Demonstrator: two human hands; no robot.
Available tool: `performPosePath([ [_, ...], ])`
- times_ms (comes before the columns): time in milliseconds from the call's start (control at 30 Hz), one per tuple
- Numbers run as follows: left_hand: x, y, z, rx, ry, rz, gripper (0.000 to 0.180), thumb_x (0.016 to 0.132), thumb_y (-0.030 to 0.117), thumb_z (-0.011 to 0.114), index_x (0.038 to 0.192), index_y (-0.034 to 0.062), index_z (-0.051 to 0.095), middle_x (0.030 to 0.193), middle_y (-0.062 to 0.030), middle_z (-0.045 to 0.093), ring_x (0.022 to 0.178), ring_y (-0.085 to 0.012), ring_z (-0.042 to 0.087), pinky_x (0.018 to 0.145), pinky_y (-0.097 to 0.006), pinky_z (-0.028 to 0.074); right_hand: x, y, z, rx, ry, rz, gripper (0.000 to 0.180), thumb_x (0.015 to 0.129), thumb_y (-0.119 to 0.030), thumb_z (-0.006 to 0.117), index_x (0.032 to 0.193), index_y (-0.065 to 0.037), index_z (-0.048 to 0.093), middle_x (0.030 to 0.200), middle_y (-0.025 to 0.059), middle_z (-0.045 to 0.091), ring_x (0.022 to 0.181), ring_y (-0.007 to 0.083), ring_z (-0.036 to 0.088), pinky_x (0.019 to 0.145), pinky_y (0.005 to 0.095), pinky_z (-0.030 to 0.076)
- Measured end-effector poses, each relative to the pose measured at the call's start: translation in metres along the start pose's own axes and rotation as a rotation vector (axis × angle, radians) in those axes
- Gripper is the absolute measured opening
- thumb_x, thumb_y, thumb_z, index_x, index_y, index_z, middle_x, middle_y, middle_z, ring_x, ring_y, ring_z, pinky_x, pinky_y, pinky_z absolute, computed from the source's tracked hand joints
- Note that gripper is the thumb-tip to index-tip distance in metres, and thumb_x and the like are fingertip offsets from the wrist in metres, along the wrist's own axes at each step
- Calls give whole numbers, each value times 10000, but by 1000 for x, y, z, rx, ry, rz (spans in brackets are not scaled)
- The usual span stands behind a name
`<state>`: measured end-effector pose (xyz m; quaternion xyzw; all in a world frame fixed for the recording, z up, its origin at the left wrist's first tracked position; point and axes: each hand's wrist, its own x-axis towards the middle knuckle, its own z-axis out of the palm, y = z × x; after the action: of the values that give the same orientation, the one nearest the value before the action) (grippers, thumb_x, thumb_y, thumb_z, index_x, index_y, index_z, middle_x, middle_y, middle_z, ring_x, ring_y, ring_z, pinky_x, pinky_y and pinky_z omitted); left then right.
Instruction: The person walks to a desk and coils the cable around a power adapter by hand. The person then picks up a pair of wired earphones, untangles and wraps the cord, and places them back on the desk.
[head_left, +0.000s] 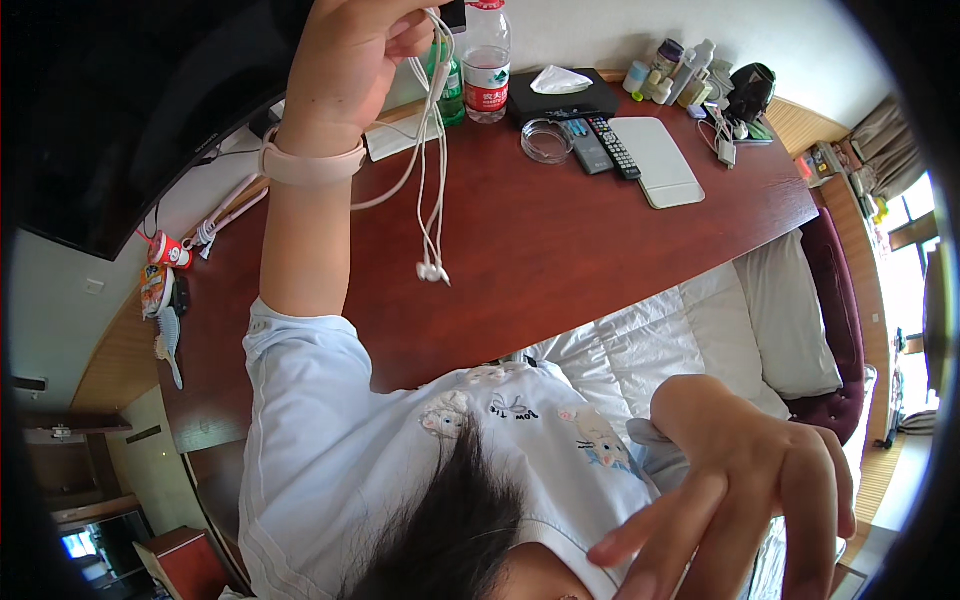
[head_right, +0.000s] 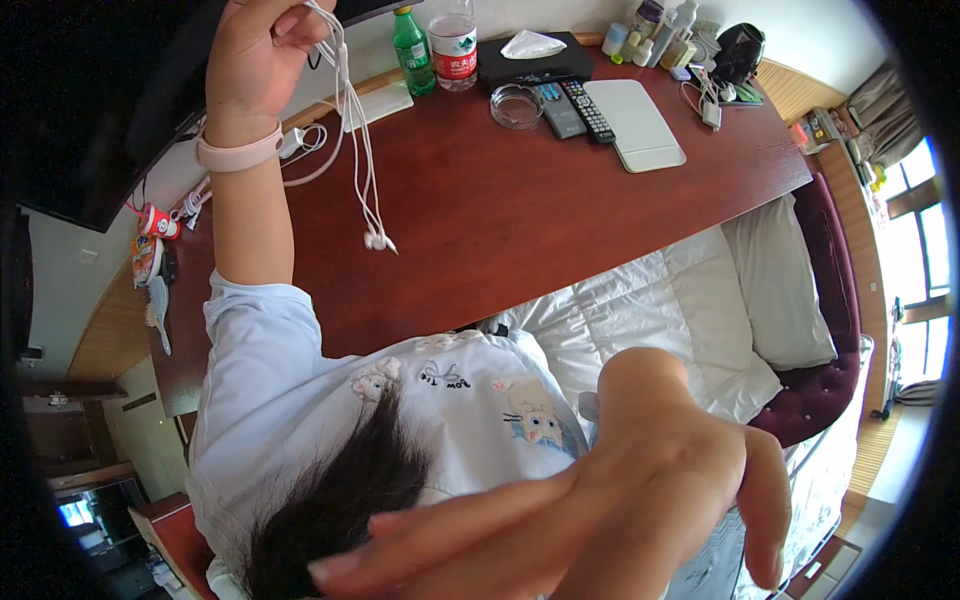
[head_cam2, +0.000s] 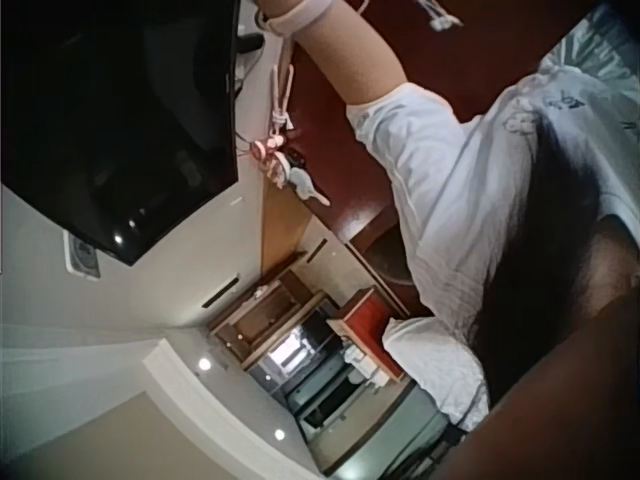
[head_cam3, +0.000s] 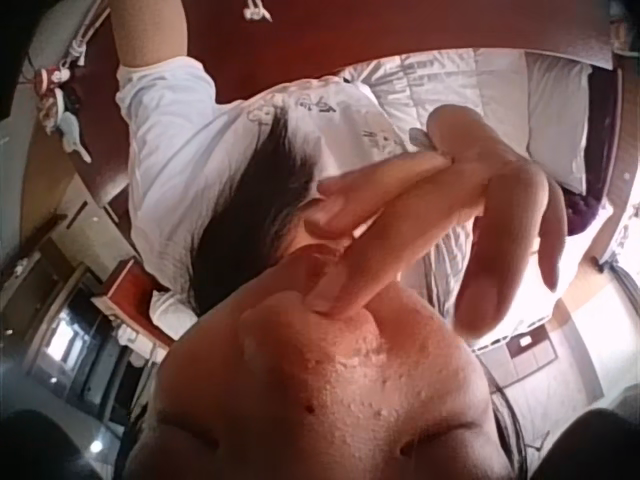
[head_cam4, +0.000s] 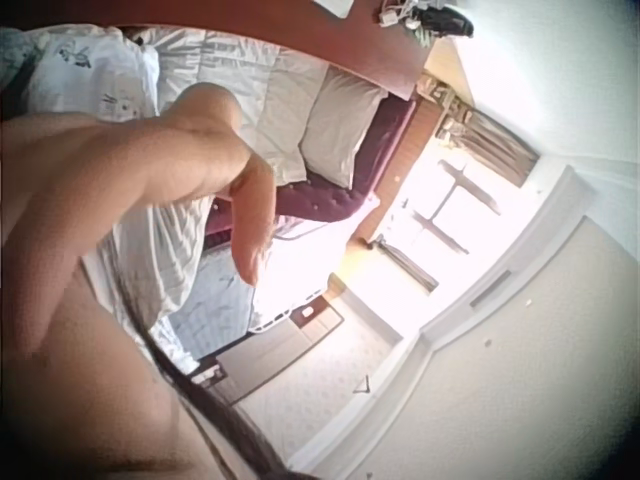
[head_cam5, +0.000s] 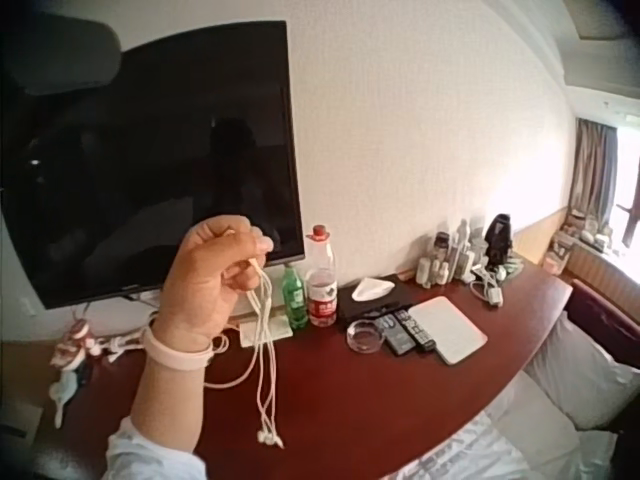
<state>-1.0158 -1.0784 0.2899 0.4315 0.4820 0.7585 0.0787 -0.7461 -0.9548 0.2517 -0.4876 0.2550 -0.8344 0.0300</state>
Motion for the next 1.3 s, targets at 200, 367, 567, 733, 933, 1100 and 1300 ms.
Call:
performPosePath([
  [200, -2, -1, 2, -63, -10, -40, 339, 803, 16, 555, 512, 116, 413, 489, 43, 340, 429, -53, 301, 432, -210, 241, 9, 6, 2, 116, 31, -92, 335, 982, -256, 288, 1093, -33, 511, 982, 359, 559, 1239, 420, 323, 1061, 484, 206],
  [367, -9, -3, -8, -64, 26, -73, 338, 805, 24, 559, 514, 120, 416, 487, 44, 333, 427, -54, 295, 431, -214, 238, 14, -6, 27, 56, 244, 92, 304, 974, -238, 318, 1043, -39, 537, 1003, 340, 555, 1156, 429, 402, 1046, 478, 249],
  [567, -8, -9, -3, -98, 4, -58, 332, 806, 36, 566, 518, 126, 428, 488, 47, 333, 432, -49, 297, 437, -209, 237, 19, 5, -25, -299, -78, -60, 172, 924, -207, 448, 970, -99, 574, 914, 162, 596, 948, 303, 540, 825, 407, 446],
  [733, -15, 1, -16, -53, -2, -47, 322, 804, 31, 567, 526, 127, 438, 488, 52, 332, 435, -46, 296, 441, -205, 242, 51, -20, 26, -1682, -222, 247, 189, 637, -185, 701, 809, -148, 631, 887, 6, 613, 833, 313, 575, 673, 444, 490],
  [933, -1, -7, 8, -63, -129, -22, 338, 781, 9, 586, 530, 129, 395, 517, 45, 360, 461, -44, 315, 447, -201, 252, 42, 42, -31, -1784, 885, -236, 470, 669, -171, 704, 1079, -61, 504, 1153, 92, 535, 1031, 254, 529, 813, 459, 422],
  [1100, -23, -9, 19, 23, -155, 12, 317, 777, 2, 597, 540, 100, 411, 522, 53, 362, 484, -24, 312, 455, -196, 231, 43, 44, -142, -1163, 604, 139, 787, 699, -117, 729, 1333, -3, 277, 1250, 159, 453, 1202, 239, 413, 959, 368, 364],
  [1300, -21, -11, 12, 116, -228, -111, 322, 772, -10, 616, 544, 105, 419, 514, 71, 347, 471, -18, 281, 447, -203, 223, 45, 61, -180, -720, 495, 488, 165, 887, -162, 556, 927, -2, 560, 724, 29, 557, 630, 91, 534, 577, 209, 425],
])
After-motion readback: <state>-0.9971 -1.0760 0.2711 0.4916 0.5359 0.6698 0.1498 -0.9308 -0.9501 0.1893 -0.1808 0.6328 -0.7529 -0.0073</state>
